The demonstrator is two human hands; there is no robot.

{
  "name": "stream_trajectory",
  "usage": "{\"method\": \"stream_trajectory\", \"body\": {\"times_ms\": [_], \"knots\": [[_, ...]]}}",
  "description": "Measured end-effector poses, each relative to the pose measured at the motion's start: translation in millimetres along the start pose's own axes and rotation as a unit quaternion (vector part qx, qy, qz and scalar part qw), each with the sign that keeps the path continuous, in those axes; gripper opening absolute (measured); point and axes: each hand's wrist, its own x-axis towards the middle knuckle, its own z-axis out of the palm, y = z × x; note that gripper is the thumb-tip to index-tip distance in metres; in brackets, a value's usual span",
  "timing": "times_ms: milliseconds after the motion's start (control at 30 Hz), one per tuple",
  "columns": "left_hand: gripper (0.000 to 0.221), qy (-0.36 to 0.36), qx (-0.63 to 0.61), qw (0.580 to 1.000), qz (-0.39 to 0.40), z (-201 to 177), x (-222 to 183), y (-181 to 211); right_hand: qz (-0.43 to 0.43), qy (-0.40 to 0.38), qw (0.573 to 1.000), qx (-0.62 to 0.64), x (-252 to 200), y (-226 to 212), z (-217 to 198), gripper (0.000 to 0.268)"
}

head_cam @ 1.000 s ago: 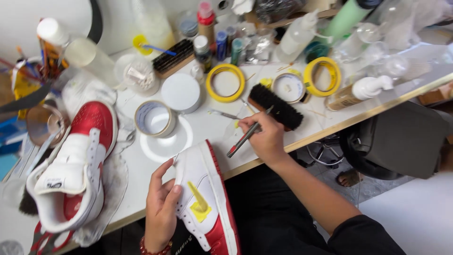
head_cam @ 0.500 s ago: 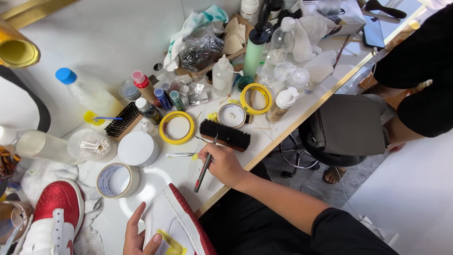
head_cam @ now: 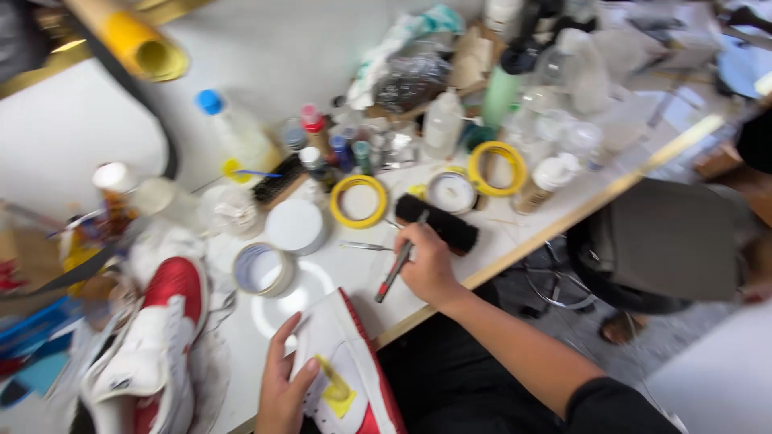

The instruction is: The person customizes a sneaker by cutting yellow paper with a utility knife while holding the shoe, then peeling the cut paper from the shoe. The person then picks up a roll of tape and pulls a length from it.

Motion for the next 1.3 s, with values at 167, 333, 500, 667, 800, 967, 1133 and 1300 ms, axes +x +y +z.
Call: {"method": "stream_trajectory", "body": {"times_ms": [167,333,500,667,800,967,1133,1300], "knots": [[0.08,0.013,0.014,1.0,-0.013,10.7,-5.5,16.9,0.076,-0.047,0.994,0.069,-7.4,7.5,8.6,0.018],[0.08,0.025,0.036,0.999,-0.017,13.0,-3.9,16.0,0.086,-0.049,0.988,0.121,1.9,-2.5,7.6,0.012],[0.072,0.024,-0.011,1.0,-0.015,28.3,-17.1,43.0,0.123,-0.021,0.987,0.105,-5.0,5.1,15.8,0.029],[0.069,0.026,-0.016,1.0,-0.008,24.4,-18.6,35.7,0.16,-0.044,0.971,0.173,-14.2,6.9,17.8,0.029],[0.068,0.022,-0.01,1.0,0.017,24.2,-19.8,33.4,0.12,-0.072,0.982,0.125,-11.9,-4.9,13.5,0.033],[0.065,0.022,-0.019,0.999,0.026,23.2,-19.4,37.3,0.046,-0.079,0.995,0.038,-17.9,7.4,12.1,0.021],[0.065,0.001,-0.026,0.999,0.032,16.2,-24.0,37.6,-0.011,-0.087,0.996,-0.014,-14.7,8.6,12.9,0.022],[0.068,-0.024,-0.02,0.999,0.016,15.2,-21.5,44.4,-0.007,-0.126,0.976,-0.177,-4.5,10.7,6.2,0.04]]}}
